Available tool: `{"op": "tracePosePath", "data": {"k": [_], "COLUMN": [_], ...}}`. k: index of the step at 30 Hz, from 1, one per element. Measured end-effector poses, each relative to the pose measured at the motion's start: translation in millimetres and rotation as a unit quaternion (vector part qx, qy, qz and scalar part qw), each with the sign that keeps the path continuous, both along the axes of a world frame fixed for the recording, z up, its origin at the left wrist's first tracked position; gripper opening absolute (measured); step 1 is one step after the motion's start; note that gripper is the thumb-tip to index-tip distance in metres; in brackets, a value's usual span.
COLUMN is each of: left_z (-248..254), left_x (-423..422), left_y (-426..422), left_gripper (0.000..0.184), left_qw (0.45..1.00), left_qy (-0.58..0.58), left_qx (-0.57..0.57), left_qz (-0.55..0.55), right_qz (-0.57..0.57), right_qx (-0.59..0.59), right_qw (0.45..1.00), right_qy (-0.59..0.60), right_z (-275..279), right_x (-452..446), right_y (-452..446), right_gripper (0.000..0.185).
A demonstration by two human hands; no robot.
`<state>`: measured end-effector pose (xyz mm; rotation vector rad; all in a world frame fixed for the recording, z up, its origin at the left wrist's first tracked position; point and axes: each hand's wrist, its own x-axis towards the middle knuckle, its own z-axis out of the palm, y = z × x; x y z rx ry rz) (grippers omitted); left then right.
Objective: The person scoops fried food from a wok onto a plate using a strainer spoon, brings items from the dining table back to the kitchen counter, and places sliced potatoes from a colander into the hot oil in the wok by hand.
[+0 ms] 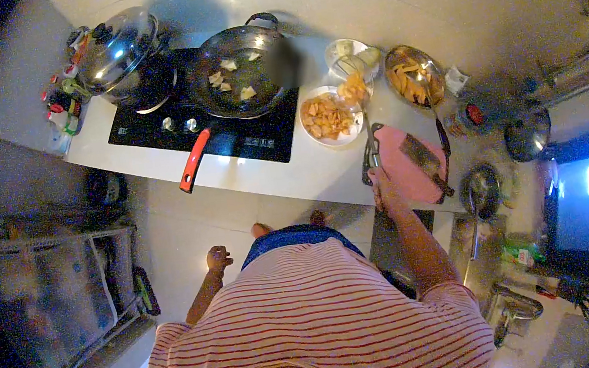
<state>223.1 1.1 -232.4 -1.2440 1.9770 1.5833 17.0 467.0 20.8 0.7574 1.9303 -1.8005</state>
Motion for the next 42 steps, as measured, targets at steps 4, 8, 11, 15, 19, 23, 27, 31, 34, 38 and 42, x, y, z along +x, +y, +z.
{"op": "tracePosePath", "data": {"k": [4, 8, 11, 15, 19, 23, 27, 31, 34, 38, 42], "left_z": [14.9, 18.8, 25.3, 19.7, 6.9, 1.7, 16.9, 17.0, 12.1, 3.3, 10.1], "left_x": [-18.8, -25.8, -27.9, -23.3, -15.1, -11.6, -16.5, -15.1, -15.8, -12.0, -17.0], "left_y": [13.7, 20.0, 18.1, 12.8, 4.1, 2.3, 9.7, 8.6, 3.8, -2.4, -2.3], "left_gripper": [0.018, 0.018, 0.018, 0.018, 0.029, 0.021, 0.017, 0.018, 0.018, 0.018, 0.019], "left_qw": [0.999, 0.999, 1.0, 0.999, 0.999, 1.0, 0.998, 0.998, 1.0, 1.0, 0.999], "left_qy": [-0.013, -0.004, -0.014, -0.024, -0.026, -0.017, -0.012, -0.009, -0.018, -0.009, -0.02], "left_qx": [0.04, 0.037, 0.022, 0.029, 0.033, 0.021, 0.033, 0.034, 0.02, 0.004, 0.021], "left_qz": [0.029, 0.019, -0.002, 0.009, -0.006, 0.009, 0.046, 0.043, 0.017, -0.008, 0.024], "right_qz": [0.03, 0.126, 0.106, 0.098, 0.08, 0.089, 0.086, 0.038, 0.037, 0.059, -0.013], "right_qx": [0.147, 0.44, 0.447, 0.441, 0.381, 0.351, 0.333, 0.235, 0.246, 0.207, 0.131], "right_qw": [0.987, 0.862, 0.87, 0.873, 0.901, 0.903, 0.907, 0.956, 0.955, 0.973, 0.989], "right_qy": [0.051, 0.22, 0.18, 0.184, 0.19, 0.231, 0.244, 0.173, 0.162, 0.086, 0.066], "right_z": [-31.9, -70.9, -26.3, -38.9, -21.0, -56.0, -92.9, -60.6, -73.5, -48.6, -22.2], "right_x": [8.2, 10.7, 12.9, 12.8, 10.4, 10.4, 9.9, 9.9, 13.3, 15.5, 10.1], "right_y": [26.1, 40.2, 9.6, 15.7, 4.4, 23.1, 41.3, 23.1, 28.8, 15.2, -6.4], "right_gripper": [0.028, 0.026, 0.026, 0.026, 0.024, 0.025, 0.027, 0.026, 0.025, 0.024, 0.026]}}
